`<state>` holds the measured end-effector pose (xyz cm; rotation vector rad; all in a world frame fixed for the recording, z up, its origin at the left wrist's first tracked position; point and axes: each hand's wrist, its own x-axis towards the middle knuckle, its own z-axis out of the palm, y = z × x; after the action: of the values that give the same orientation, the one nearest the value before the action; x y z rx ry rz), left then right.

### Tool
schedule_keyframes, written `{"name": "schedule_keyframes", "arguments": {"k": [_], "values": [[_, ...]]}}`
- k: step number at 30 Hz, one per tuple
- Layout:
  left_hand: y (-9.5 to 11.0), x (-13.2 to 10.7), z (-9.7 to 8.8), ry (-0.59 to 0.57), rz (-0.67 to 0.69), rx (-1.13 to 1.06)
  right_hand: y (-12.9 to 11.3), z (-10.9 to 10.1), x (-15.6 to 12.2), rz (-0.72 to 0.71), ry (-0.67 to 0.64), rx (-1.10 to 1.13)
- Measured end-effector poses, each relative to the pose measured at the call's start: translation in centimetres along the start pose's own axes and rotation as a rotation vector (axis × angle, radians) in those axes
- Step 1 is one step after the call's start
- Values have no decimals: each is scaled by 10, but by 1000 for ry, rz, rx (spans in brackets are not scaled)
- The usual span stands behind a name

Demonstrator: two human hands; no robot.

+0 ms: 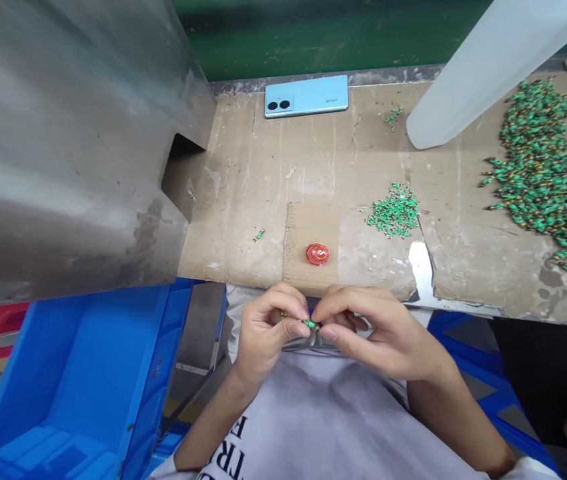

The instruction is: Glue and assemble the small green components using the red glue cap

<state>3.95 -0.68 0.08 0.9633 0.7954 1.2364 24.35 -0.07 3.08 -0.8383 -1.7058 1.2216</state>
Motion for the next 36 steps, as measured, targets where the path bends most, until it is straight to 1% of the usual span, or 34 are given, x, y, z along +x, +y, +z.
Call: {"name": "schedule_keyframes", "arguments": {"k": [3,7,10,13,15,19,24,27,30,36], "values": [[0,1,2,22,44,27,2,6,-2,7,20,21],[-2,0,5,47,153,96,3,16,-3,27,92,48],[-3,0,8,77,211,105,0,22,-5,85,129,183],[-4,1,11,95,184,57,-3,26,-7,155,156,314],[-4,2,11,104,153,32,-4,26,-7,177,165,338],[-4,3,10,109,170,21,-5,25,-4,167,150,347],[-3,2,8,17,176,-78,-6,25,-2,165,137,334],[-1,1,7,-18,182,-86,-6,26,-4,153,111,307],[-1,1,7,-36,181,-78,-6,25,-6,121,100,277],[-2,0,9,-45,169,-116,-8,21,-3,27,105,146]]}}
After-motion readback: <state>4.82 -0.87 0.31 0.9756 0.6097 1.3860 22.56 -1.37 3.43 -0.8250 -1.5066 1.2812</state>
